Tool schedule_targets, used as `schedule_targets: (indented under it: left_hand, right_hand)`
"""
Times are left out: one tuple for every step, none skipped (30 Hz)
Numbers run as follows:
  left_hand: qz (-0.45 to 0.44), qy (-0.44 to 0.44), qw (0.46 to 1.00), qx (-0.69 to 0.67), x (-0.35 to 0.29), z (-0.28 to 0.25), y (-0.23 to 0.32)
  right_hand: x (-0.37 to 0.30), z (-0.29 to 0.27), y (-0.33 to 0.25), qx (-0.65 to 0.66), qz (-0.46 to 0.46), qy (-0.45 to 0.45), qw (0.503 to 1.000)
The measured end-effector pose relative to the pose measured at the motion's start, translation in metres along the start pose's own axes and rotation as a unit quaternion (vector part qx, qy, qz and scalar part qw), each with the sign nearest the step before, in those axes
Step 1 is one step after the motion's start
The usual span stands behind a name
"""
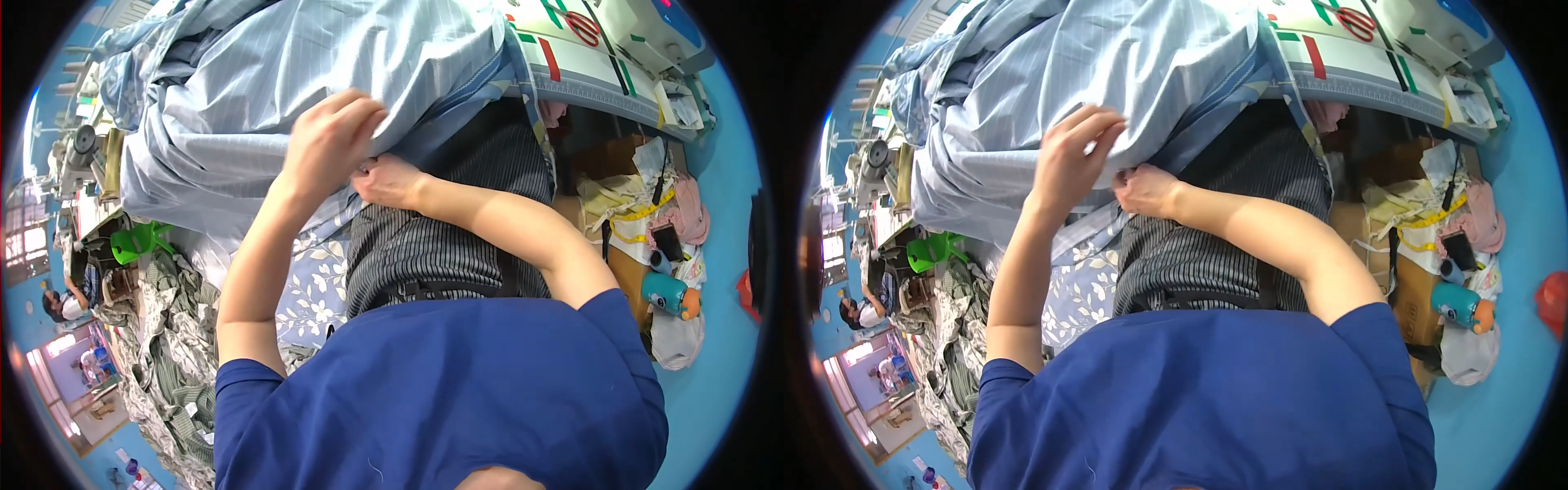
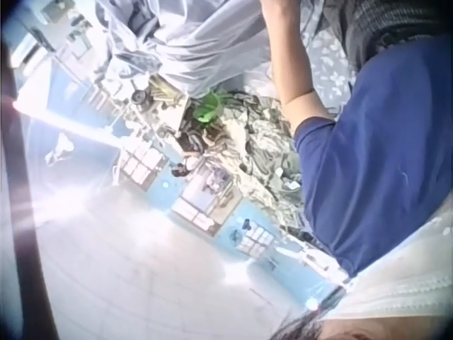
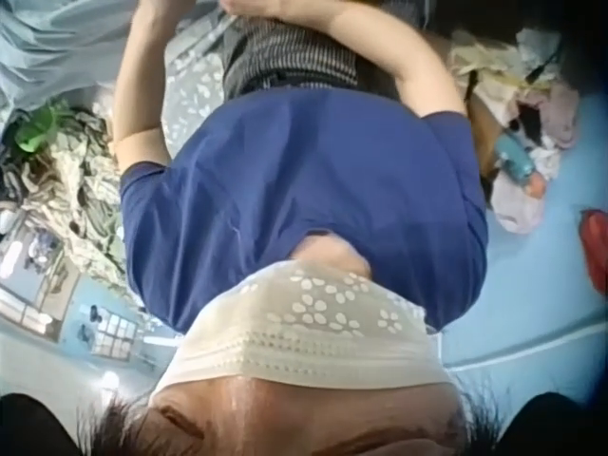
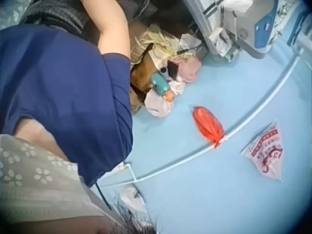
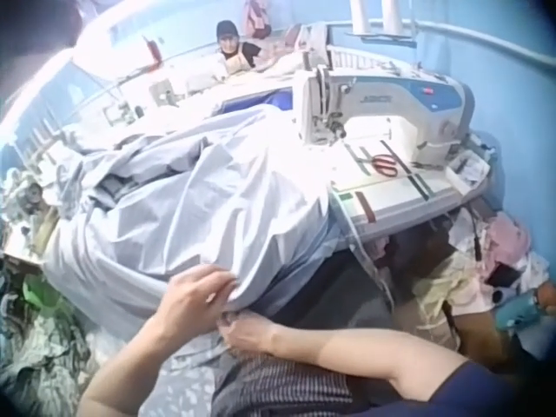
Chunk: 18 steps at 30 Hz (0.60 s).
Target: Sewing pieces of light blue fabric together using an industrial sewing machine at a workstation.
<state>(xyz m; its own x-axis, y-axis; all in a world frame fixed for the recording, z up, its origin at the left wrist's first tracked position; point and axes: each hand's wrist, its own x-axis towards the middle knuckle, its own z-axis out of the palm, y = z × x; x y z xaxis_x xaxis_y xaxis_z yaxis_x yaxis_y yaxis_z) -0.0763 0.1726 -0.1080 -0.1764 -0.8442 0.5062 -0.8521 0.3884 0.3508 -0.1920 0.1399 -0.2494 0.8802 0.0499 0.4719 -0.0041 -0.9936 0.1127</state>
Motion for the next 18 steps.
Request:
schedule_targets:
  left_hand:
    - [0.000,0.004,1.000,0.006,0.007,0.009,-0.001]
    - [0.014,-0.021,1.000,-0.003,0.016,0.020,-0.004]
    - [0.053,-0.028,0.998,-0.022,0.024,0.029,-0.010]
    - [0.051,-0.046,0.998,-0.015,0.032,0.036,-0.018]
    - [0.035,-0.062,0.997,0.042,0.038,0.041,-0.028]
    - [0.018,-0.076,0.992,0.096,0.042,0.044,-0.042]
    - [0.014,-0.103,0.982,0.158,0.045,0.046,-0.058]
    - [-0.046,-0.135,0.980,0.139,0.046,0.041,-0.081]
    - [-0.107,-0.201,0.963,0.140,0.048,0.030,-0.108]
    - [-0.108,-0.183,0.969,0.126,0.051,0.019,-0.136]
    - [-0.167,-0.192,0.958,0.134,0.055,0.012,-0.164]
    - [-0.147,-0.207,0.954,0.162,0.055,0.008,-0.188]
    - [-0.156,-0.207,0.946,0.197,0.057,0.004,-0.209]
    - [-0.160,-0.231,0.938,0.202,0.061,0.003,-0.222]
    - [-0.169,-0.217,0.936,0.219,0.069,0.001,-0.228]
    - [-0.178,-0.201,0.934,0.237,0.080,0.001,-0.225]
    - [-0.196,-0.202,0.929,0.240,0.091,0.003,-0.213]
    - [-0.178,-0.187,0.930,0.261,0.103,0.003,-0.192]
  right_hand:
    - [0.005,0.003,-0.001,0.009,0.005,-0.033,0.999]
    - [0.008,0.000,0.000,0.008,0.018,-0.109,0.994]
    - [0.006,-0.011,-0.001,0.041,0.022,-0.087,0.995]
    - [-0.001,-0.030,-0.005,0.067,0.034,-0.109,0.991]
    - [-0.011,-0.055,-0.007,0.114,0.066,-0.031,0.991]
    - [-0.025,-0.084,-0.008,0.159,0.095,0.048,0.981]
    - [-0.044,-0.117,-0.009,0.198,0.138,0.076,0.967]
    - [-0.069,-0.152,-0.013,0.245,0.185,0.065,0.949]
    - [-0.095,-0.184,-0.017,0.293,0.215,0.065,0.929]
    - [-0.121,-0.213,-0.027,0.344,0.248,0.103,0.900]
    - [-0.142,-0.233,-0.038,0.403,0.288,0.101,0.863]
    - [-0.157,-0.237,-0.048,0.394,0.294,0.123,0.862]
    - [-0.169,-0.234,-0.058,0.418,0.362,0.082,0.829]
    - [-0.180,-0.226,-0.066,0.445,0.411,0.075,0.792]
    - [-0.187,-0.215,-0.073,0.437,0.434,0.052,0.786]
    - [-0.193,-0.202,-0.076,0.448,0.450,0.058,0.770]
    - [-0.198,-0.191,-0.078,0.460,0.463,0.064,0.755]
    - [-0.202,-0.183,-0.080,0.474,0.476,0.070,0.737]
